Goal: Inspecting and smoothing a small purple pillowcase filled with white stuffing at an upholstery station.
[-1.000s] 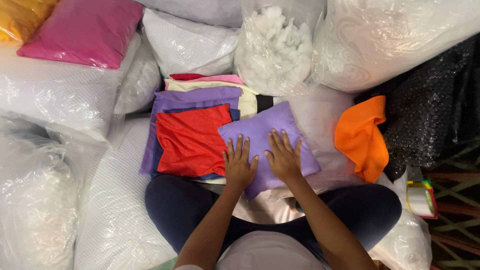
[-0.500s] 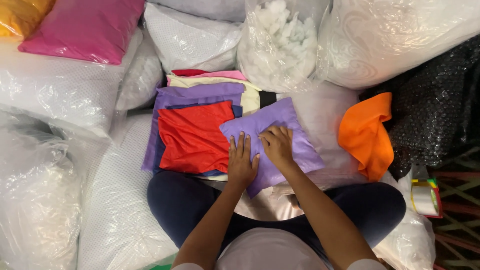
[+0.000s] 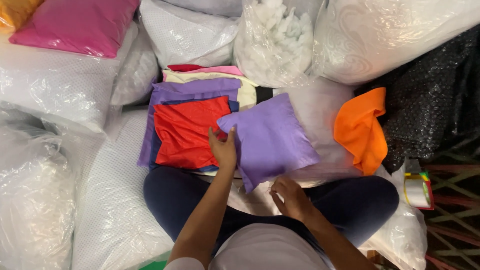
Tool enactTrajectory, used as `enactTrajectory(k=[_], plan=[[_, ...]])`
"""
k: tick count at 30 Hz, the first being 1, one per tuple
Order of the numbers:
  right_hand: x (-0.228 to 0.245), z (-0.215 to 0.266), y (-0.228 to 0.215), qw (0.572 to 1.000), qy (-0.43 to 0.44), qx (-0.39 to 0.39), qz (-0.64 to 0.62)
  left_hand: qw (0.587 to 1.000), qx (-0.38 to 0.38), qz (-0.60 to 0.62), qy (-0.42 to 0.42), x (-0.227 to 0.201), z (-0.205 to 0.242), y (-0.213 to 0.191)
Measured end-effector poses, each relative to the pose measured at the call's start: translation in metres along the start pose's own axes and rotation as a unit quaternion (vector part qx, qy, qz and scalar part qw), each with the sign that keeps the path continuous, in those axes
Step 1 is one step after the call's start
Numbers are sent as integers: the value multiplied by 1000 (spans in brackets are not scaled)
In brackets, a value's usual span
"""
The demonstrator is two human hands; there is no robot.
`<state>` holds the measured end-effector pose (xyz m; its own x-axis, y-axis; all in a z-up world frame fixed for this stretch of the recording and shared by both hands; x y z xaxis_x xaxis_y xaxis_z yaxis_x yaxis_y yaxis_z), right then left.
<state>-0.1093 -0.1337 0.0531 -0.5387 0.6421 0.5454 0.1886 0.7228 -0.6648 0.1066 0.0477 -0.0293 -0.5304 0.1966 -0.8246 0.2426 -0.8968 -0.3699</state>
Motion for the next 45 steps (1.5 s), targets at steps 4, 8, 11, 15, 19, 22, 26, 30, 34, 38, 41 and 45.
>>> enactTrajectory(k=[4, 8, 11, 15, 19, 22, 26, 30, 34, 38, 41, 45], plan=[[5, 7, -10, 999, -5, 9, 35, 973, 134, 81, -167, -33, 32, 12], [-8, -18, -43, 968, 21, -114, 223, 963, 215, 82, -136, -33, 42, 31], [-35, -49, -21, 967, 114, 13, 226, 942, 256, 166, -137, -42, 56, 34], [-65, -49, 21, 947, 184, 187, 185, 941, 258, 178, -129, -32, 51, 36], [-59, -59, 2, 956, 129, 73, 254, 917, 290, 188, -200, -36, 63, 23], [-82, -41, 30, 955, 141, 152, 213, 914, 283, 203, -209, -3, 45, 36], [-73, -41, -28, 972, 156, -79, 156, 886, 285, 312, -191, -43, 81, 13], [-61, -36, -72, 935, 229, -273, -2, 874, 308, 353, -127, -95, 116, -15], [-55, -55, -76, 888, 237, -342, -195, 884, 319, 334, -74, -89, 127, -9], [-35, -85, -78, 851, 240, -369, -288, 889, 360, 267, 97, -100, 143, -10], [-49, -83, -63, 787, 247, -429, -367, 864, 420, 191, 201, -112, 171, -14], [-73, -65, -47, 673, 255, -526, -453, 785, 562, 122, 229, -97, 190, -1]])
Point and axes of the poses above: each hand's wrist, its own z-axis away from the middle knuckle, its own y-axis out of the palm, x = y × z, the point moved 9 cm from there along -z, towards the middle knuckle, and after that the axes turned 15 degrees about -y, right-handed, at the moved point
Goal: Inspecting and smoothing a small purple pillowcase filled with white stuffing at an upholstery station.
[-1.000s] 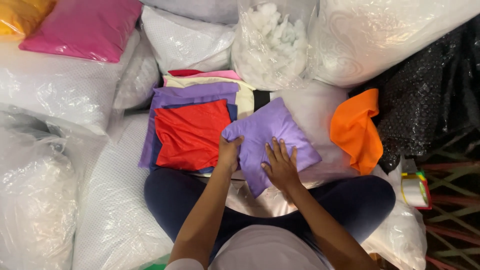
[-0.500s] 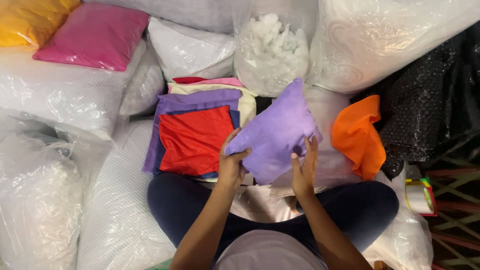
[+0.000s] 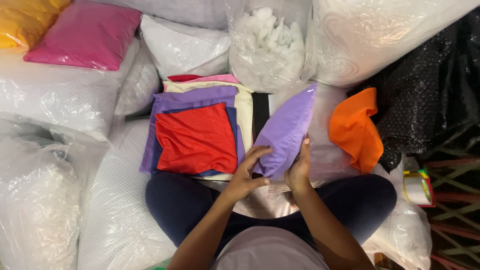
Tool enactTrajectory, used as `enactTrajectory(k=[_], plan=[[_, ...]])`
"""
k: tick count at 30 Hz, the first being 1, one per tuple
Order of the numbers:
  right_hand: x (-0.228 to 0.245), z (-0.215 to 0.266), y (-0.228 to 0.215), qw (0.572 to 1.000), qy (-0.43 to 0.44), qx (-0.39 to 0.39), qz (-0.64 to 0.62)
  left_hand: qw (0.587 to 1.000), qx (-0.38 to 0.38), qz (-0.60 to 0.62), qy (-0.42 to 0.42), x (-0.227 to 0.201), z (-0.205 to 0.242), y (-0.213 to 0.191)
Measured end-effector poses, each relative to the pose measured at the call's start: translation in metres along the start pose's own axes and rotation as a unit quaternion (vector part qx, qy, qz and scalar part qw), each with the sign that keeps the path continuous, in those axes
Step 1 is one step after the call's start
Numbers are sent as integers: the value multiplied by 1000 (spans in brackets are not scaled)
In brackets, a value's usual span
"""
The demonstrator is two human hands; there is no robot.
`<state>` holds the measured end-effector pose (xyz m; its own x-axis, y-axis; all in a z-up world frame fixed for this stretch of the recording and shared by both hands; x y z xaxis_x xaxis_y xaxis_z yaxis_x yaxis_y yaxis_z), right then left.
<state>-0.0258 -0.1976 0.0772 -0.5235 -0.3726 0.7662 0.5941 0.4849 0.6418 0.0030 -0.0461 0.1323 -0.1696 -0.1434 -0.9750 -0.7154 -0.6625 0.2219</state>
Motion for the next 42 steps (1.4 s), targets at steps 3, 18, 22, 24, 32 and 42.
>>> enactTrajectory(k=[3, 18, 22, 24, 32, 42], plan=[[18, 11, 21, 999, -2, -4, 33, 995, -22, -92, 25, -24, -3, -4], [96, 26, 55, 742, -384, 342, 430, 952, -141, -253, 100, -42, -15, 16], [103, 33, 70, 713, -441, 352, 416, 951, -145, -254, 100, -32, -14, 14], [106, 23, 67, 808, -360, 308, 349, 950, -152, -251, 103, -36, -14, 12], [124, 36, 56, 889, -296, 274, 218, 959, -165, -211, 89, -43, -13, -3], [27, -2, -28, 984, 34, 9, 172, 970, -119, -201, 71, -45, -1, -2]])
Point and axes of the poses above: each hand's wrist, its own z-axis away from the middle knuckle, its own y-axis out of the palm, x = y × z, the point moved 9 cm from there along -z, towards the middle knuckle, and after that the axes turned 15 degrees about -y, right-handed, at the moved point
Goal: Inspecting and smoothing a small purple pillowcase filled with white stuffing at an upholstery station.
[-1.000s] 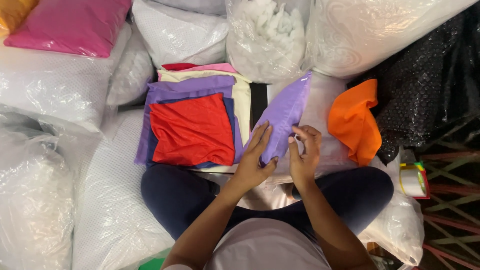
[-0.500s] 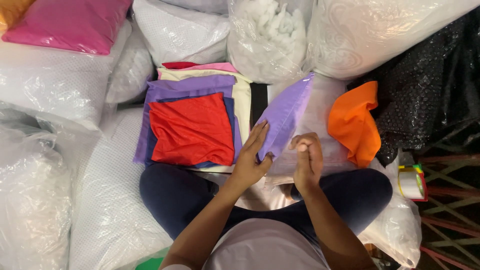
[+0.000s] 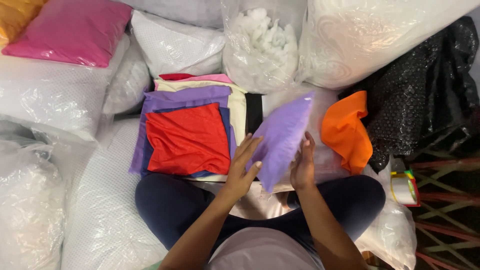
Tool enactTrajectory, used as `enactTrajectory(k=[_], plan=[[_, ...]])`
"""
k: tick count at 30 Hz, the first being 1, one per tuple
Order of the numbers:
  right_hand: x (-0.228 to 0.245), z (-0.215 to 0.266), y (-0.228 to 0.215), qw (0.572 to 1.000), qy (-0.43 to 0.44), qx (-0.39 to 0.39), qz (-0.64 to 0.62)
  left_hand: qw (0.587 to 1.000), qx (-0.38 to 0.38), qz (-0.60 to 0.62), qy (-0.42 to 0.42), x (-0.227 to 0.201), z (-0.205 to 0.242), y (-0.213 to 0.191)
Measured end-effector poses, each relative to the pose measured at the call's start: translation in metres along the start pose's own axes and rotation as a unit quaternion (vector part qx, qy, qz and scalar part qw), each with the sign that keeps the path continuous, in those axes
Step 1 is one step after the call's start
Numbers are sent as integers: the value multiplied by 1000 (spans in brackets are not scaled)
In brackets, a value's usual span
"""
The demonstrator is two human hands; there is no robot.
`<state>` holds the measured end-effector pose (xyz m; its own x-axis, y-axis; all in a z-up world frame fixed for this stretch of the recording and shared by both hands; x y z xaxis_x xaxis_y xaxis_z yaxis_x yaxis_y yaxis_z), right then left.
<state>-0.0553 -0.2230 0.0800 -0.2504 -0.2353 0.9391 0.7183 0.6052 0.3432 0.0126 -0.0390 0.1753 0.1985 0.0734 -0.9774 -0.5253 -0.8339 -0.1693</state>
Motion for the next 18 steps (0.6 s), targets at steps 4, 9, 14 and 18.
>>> enactTrajectory(k=[4, 9, 14, 18], plan=[[14, 20, 52, 952, 146, -30, -268, 987, 14, 1, -161, 28, -12, 18], [-43, 58, 8, 968, 188, -63, -153, 957, 3, -290, -13, -31, 5, 43], [-136, -15, -105, 983, 148, -111, 13, 921, -23, -388, -33, 39, -1, 17], [-59, -27, -78, 908, -127, 64, 394, 862, -44, -484, -141, 140, 1, -11]])
Point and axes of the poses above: each hand's wrist, its own z-axis away from the middle knuckle, its own y-axis out of the palm, x = y × z, the point moved 9 cm from there along -z, towards the middle knuckle, and after that the axes turned 15 degrees about -y, right-handed, at the moved point
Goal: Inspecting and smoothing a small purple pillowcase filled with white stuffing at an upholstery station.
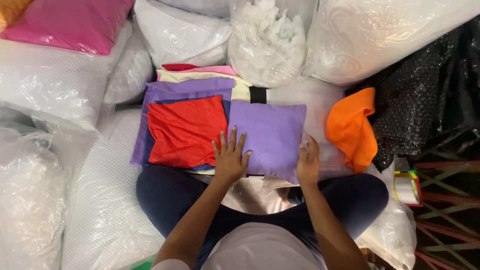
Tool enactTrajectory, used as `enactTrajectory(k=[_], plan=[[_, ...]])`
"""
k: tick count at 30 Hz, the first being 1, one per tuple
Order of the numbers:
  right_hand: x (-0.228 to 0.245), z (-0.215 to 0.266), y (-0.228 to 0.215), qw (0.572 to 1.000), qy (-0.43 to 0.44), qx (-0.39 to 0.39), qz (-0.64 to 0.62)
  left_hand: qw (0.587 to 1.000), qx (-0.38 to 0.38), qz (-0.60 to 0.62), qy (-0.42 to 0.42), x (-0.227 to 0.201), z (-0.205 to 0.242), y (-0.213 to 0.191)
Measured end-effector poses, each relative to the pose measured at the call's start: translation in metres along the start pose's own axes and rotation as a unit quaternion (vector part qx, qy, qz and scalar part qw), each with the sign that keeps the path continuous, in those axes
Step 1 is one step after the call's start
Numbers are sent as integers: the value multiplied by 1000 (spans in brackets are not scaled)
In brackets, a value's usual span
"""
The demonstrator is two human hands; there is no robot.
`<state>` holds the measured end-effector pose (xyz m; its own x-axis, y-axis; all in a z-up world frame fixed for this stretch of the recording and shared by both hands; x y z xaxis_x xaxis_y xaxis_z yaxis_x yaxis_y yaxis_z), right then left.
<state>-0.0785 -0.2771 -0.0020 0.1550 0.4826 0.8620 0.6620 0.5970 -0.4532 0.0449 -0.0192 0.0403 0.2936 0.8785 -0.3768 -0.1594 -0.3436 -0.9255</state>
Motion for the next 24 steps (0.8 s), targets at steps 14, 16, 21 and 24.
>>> enactTrajectory(k=[14, 16, 21, 24], plan=[[58, 10, 85, 870, -230, 248, 359, 997, 1, -72, -23, 2, -1, 23], [55, -3, 84, 876, -239, 235, 347, 995, 18, -90, -49, -1, -15, 22], [36, -36, 48, 962, -205, 154, 91, 999, 23, 14, -31, 0, -20, 25], [-36, -39, 20, 964, -25, 110, 242, 991, -42, 125, -6, 8, -18, 23]])
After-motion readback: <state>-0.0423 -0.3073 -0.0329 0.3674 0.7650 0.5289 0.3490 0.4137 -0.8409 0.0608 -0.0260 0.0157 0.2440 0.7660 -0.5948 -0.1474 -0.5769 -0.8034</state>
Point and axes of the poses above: each hand's wrist, its own z-axis away from the middle knuckle, its own y-axis out of the palm, x = y × z, the point moved 9 cm from there along -z, towards the middle knuckle, and after that the axes turned 15 degrees about -y, right-handed, at the moved point
